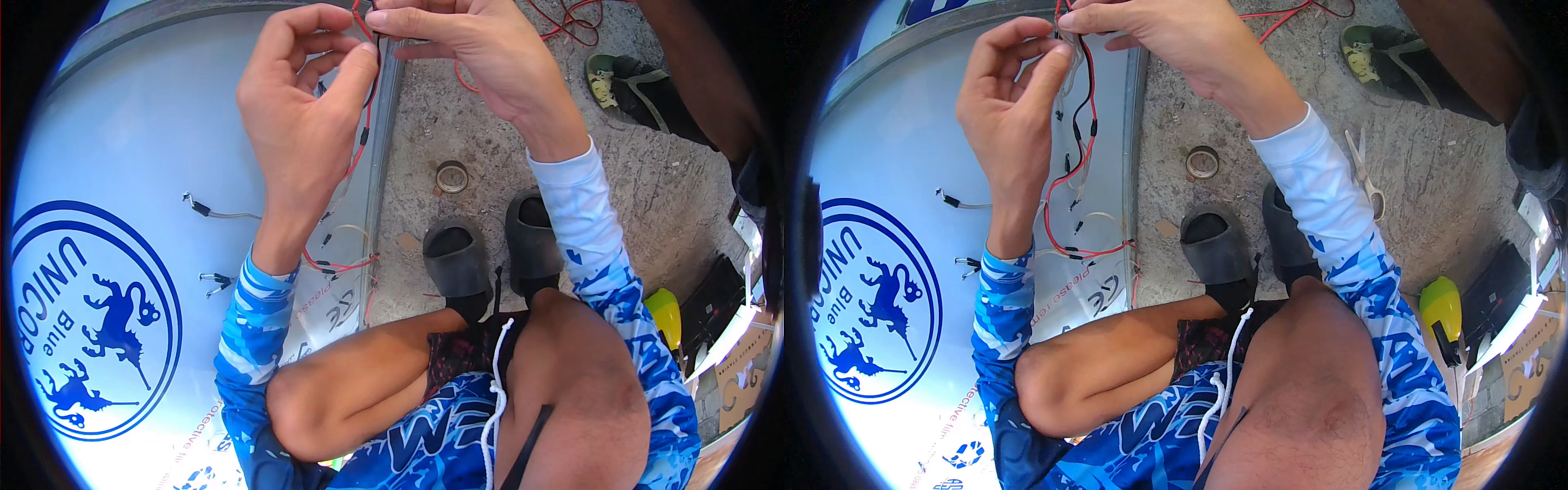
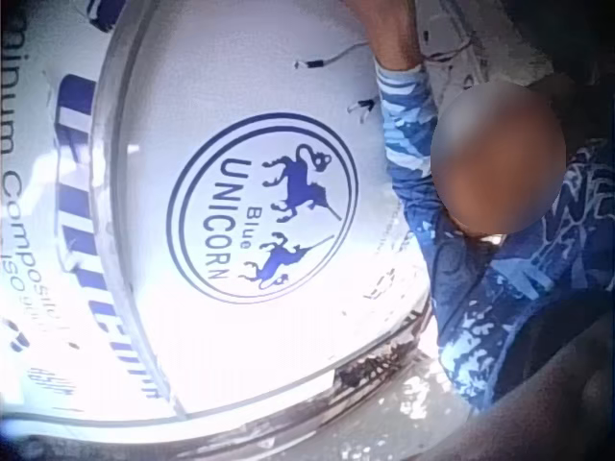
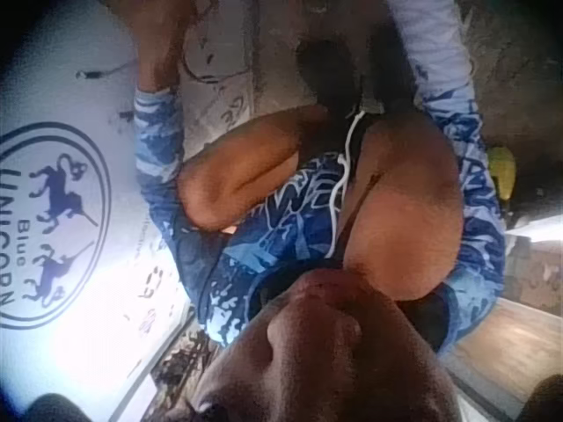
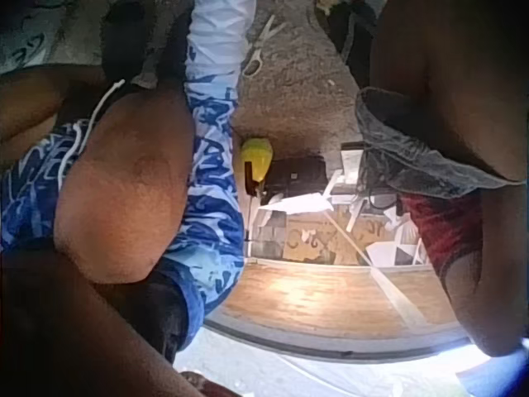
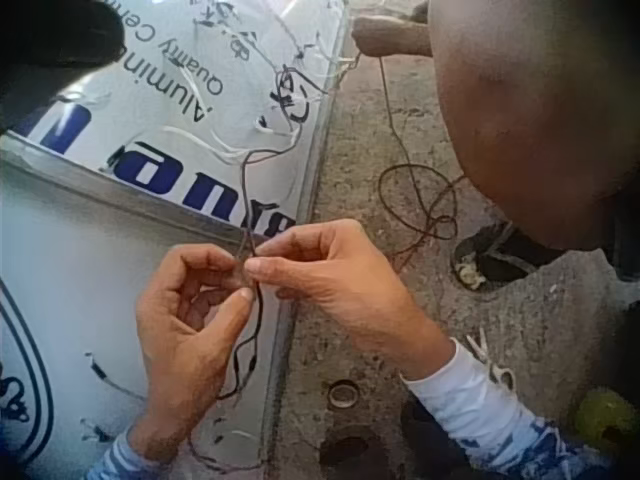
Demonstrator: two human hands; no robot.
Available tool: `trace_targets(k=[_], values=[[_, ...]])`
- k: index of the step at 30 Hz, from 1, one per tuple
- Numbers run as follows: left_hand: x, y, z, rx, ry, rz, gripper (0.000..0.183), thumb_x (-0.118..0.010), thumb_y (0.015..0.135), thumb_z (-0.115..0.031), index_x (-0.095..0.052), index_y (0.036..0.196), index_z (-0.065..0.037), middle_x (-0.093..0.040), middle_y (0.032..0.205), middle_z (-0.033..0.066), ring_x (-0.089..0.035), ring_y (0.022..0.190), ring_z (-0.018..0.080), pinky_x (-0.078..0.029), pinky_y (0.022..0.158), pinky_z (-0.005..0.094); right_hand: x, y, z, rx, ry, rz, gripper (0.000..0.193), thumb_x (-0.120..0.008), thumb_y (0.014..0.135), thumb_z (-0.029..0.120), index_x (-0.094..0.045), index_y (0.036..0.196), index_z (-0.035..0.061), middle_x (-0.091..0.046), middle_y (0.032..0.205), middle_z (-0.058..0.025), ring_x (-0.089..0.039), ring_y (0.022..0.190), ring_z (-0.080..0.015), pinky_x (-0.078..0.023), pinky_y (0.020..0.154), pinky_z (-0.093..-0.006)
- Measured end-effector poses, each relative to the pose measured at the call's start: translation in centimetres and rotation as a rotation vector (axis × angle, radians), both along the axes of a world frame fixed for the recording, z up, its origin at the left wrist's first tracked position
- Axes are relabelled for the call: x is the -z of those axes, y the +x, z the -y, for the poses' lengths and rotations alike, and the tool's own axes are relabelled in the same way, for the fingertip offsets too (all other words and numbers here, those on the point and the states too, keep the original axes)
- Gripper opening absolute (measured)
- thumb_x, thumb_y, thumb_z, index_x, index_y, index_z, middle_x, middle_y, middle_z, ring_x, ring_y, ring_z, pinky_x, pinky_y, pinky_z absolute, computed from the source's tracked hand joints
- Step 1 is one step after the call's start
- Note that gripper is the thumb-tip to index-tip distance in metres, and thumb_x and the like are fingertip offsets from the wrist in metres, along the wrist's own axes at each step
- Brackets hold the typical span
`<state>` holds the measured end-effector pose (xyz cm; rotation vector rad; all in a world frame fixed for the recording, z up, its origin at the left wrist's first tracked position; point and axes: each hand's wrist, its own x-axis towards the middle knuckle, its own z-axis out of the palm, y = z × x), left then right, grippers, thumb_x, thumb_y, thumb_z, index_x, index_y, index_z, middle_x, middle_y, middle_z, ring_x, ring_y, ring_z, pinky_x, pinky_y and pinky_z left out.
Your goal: Wrapping electrical wires with tape on a metal sign frame.
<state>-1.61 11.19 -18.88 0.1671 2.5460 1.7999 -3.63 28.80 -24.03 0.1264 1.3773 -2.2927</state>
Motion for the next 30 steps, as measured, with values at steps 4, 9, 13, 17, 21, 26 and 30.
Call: trace_targets(k=[4,9,13,17,21,26,30], values=[[0.9,0.1,0.3,0.046,-0.365,-0.098,0.026,-0.085,0.079,-0.009,-0.075,0.102,-0.001,-0.071,0.097,0.0066,-0.063,0.073,0.0191,-0.051,0.066,0.0302,0.3,0.2,0.0,0.064,-0.032,-0.197,0.018,-0.077,0.094,0.011,-0.075,0.102,-0.0057,-0.073,0.088,-0.0073,-0.066,0.077,-0.0104,-0.053,0.07,-0.0229],[0.8,0.3,0.4,0.008,-0.29,-0.098,0.017,-0.083,0.083,-0.009,-0.08,0.1,-0.003,-0.067,0.097,0.0028,-0.055,0.07,0.0112,-0.045,0.062,0.0255,0.5,0.6,0.5,0.153,0.115,-0.358,0.015,-0.076,0.093,0.004,-0.074,0.103,-0.0063,-0.075,0.089,-0.0079,-0.068,0.079,-0.0105,-0.055,0.071,-0.0236],[1.1,0.2,0.3,-0.004,-0.199,-0.049,0.016,-0.081,0.085,-0.007,-0.081,0.101,-0.004,-0.066,0.095,0.0012,-0.054,0.07,0.0083,-0.044,0.062,0.0244,1.5,-0.1,0.1,0.11,0.052,-0.435,0.013,-0.072,0.094,0.0,-0.074,0.105,-0.0068,-0.075,0.093,-0.0087,-0.069,0.085,-0.0123,-0.056,0.076,-0.0252],[2.0,-0.5,2.2,0.036,-0.119,-0.008,0.017,-0.081,0.086,-0.006,-0.079,0.102,-0.002,-0.064,0.103,0.0034,-0.06,0.083,0.0134,-0.049,0.07,0.0273,2.2,0.2,1.4,0.159,-0.088,-0.349,0.016,-0.071,0.094,-0.001,-0.074,0.11,-0.0054,-0.074,0.102,-0.0094,-0.069,0.093,-0.0149,-0.057,0.083,-0.0276],[2.1,-1.0,2.7,0.084,-0.078,0.026,0.02,-0.082,0.087,-0.007,-0.08,0.106,-0.002,-0.057,0.113,0.0032,-0.058,0.102,0.0127,-0.051,0.081,0.0263,4.0,0.1,2.6,0.248,-0.181,-0.376,0.016,-0.07,0.096,0.0,-0.074,0.111,-0.0033,-0.07,0.11,-0.0087,-0.068,0.097,-0.0158,-0.057,0.085,-0.0284],[2.2,-1.1,2.9,0.079,-0.143,-0.002,0.02,-0.083,0.087,-0.008,-0.081,0.106,-0.003,-0.054,0.116,0.0038,-0.056,0.105,0.0132,-0.051,0.082,0.0259,0.6,1.4,3.2,0.411,0.074,-0.358,0.022,-0.072,0.097,0.006,-0.07,0.117,-0.0032,-0.065,0.112,-0.0065,-0.064,0.098,-0.0144,-0.056,0.083,-0.0261],[2.3,-1.0,2.5,0.068,-0.115,0.011,0.019,-0.083,0.088,-0.009,-0.081,0.106,-0.004,-0.052,0.118,0.0038,-0.056,0.106,0.0137,-0.052,0.083,0.0258,2.0,2.0,3.6,0.479,0.101,-0.262,0.027,-0.074,0.096,0.009,-0.067,0.118,-0.004,-0.066,0.102,-0.0065,-0.065,0.093,-0.013,-0.054,0.077,-0.0245]])
